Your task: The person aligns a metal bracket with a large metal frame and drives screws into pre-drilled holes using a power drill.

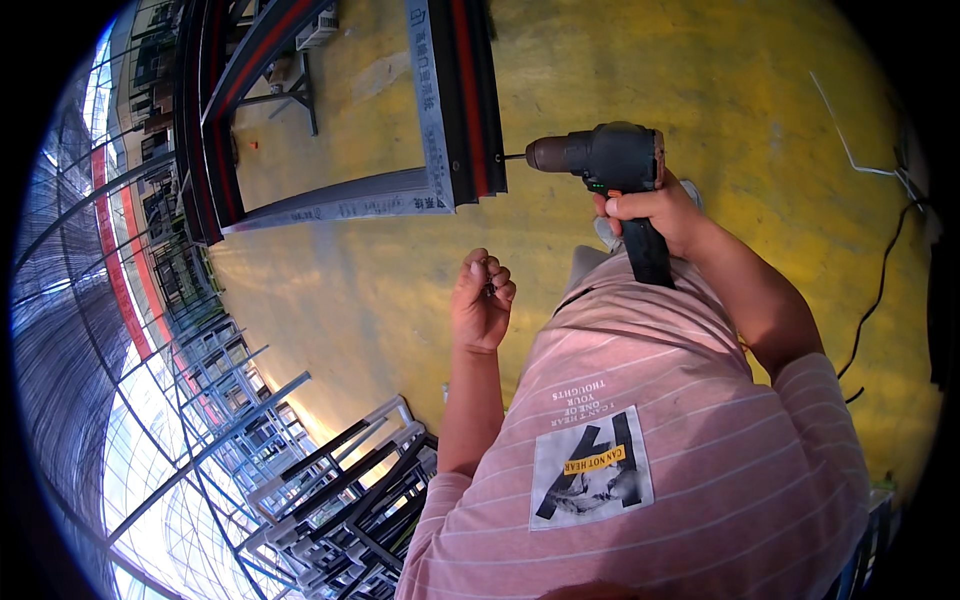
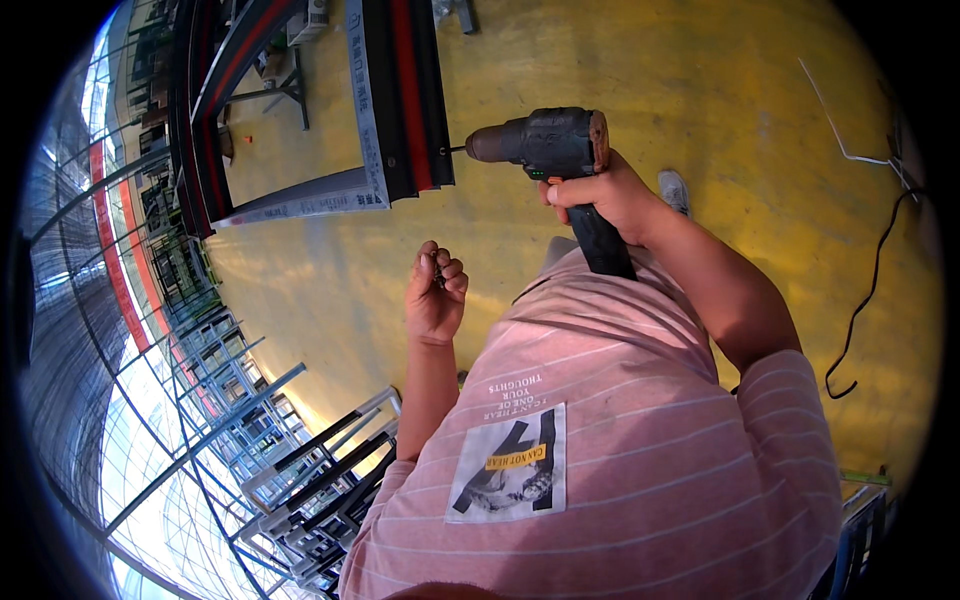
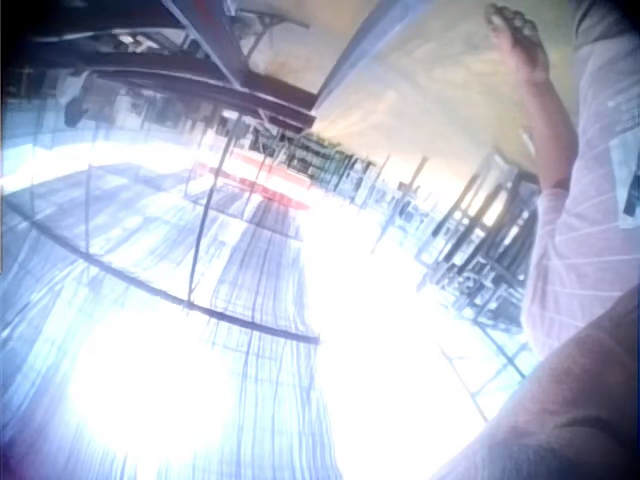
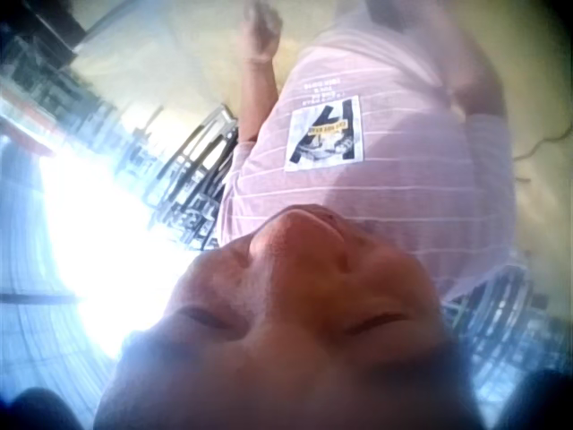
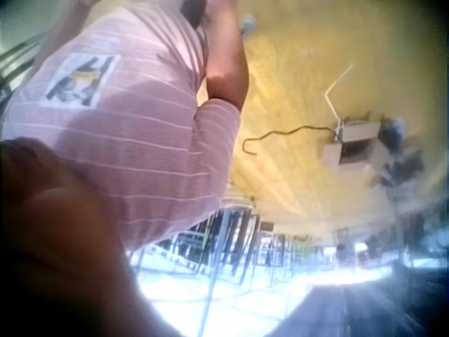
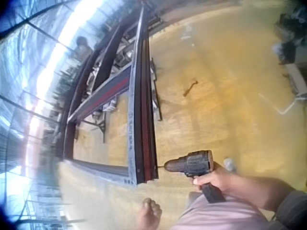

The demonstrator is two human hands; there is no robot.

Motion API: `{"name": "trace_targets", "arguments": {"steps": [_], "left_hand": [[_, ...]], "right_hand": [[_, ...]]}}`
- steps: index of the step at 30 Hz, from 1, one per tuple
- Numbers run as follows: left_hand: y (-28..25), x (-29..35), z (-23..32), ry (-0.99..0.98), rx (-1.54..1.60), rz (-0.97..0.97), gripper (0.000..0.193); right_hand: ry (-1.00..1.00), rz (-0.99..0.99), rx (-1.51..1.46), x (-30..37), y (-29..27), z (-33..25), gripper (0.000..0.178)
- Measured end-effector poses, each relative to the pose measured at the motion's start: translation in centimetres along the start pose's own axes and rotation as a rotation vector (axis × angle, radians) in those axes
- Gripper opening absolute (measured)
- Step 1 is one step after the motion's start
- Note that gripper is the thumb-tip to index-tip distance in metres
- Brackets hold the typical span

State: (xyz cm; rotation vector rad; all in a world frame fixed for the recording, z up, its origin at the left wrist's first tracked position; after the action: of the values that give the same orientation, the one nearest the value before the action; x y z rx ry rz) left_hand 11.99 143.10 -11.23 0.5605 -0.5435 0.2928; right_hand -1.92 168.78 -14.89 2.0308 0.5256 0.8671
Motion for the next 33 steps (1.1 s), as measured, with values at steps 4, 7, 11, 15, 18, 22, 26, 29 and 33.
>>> {"name": "trace_targets", "arguments": {"steps": [4, 7, 11, 15, 18, 22, 26, 29, 33], "left_hand": [[-1.7, 0.1, 0.9, -0.039, -0.039, -0.019, 0.025], [-3.0, -0.1, 0.9, -0.063, -0.049, -0.031, 0.025], [-3.1, 0.2, 2.6, -0.099, -0.162, -0.101, 0.021], [-0.6, 1.9, 7.0, -0.074, -0.317, -0.229, 0.018], [2.6, 2.8, 11.2, -0.038, -0.317, -0.379, 0.018], [9.0, 1.2, 14.3, -0.091, -0.386, -0.351, 0.018], [14.0, -1.6, 14.9, -0.123, -0.641, -0.335, 0.020], [16.0, -3.4, 15.1, -0.218, -0.590, -0.551, 0.022], [17.0, -6.1, 16.1, -0.263, -0.673, -0.734, 0.024]], "right_hand": [[-0.040, 0.044, 0.065, 0.4, 0.7, -0.6, 0.024], [-0.070, 0.050, 0.100, 0.7, 0.3, -0.6, 0.034], [-0.084, 0.050, 0.060, 0.8, 0.1, -1.1, 0.046], [-0.097, 0.024, 0.056, 1.5, -1.0, -0.9, 0.049], [-0.149, -0.015, -0.017, 3.1, -1.5, -1.2, 0.053], [-0.366, 0.000, 0.091, 7.2, 2.7, -1.1, 0.047], [-0.885, -0.113, 0.686, 9.6, 6.2, -1.2, 0.047], [-1.181, -0.038, 1.180, 11.0, 8.2, -0.8, 0.055], [-1.102, 0.273, 0.996, 10.6, 9.0, 2.8, 0.057]]}}
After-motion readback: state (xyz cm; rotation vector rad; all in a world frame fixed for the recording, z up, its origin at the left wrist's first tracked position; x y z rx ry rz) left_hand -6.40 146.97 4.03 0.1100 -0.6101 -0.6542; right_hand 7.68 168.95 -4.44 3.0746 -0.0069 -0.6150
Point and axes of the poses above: each hand's wrist, its own x-axis away from the middle knuckle, its own y-axis out of the palm, z = x × y, the point moved 4 cm from there along -x, towards the middle knuckle, and after that the axes turned 15 degrees about -x, right-handed, at the moved point
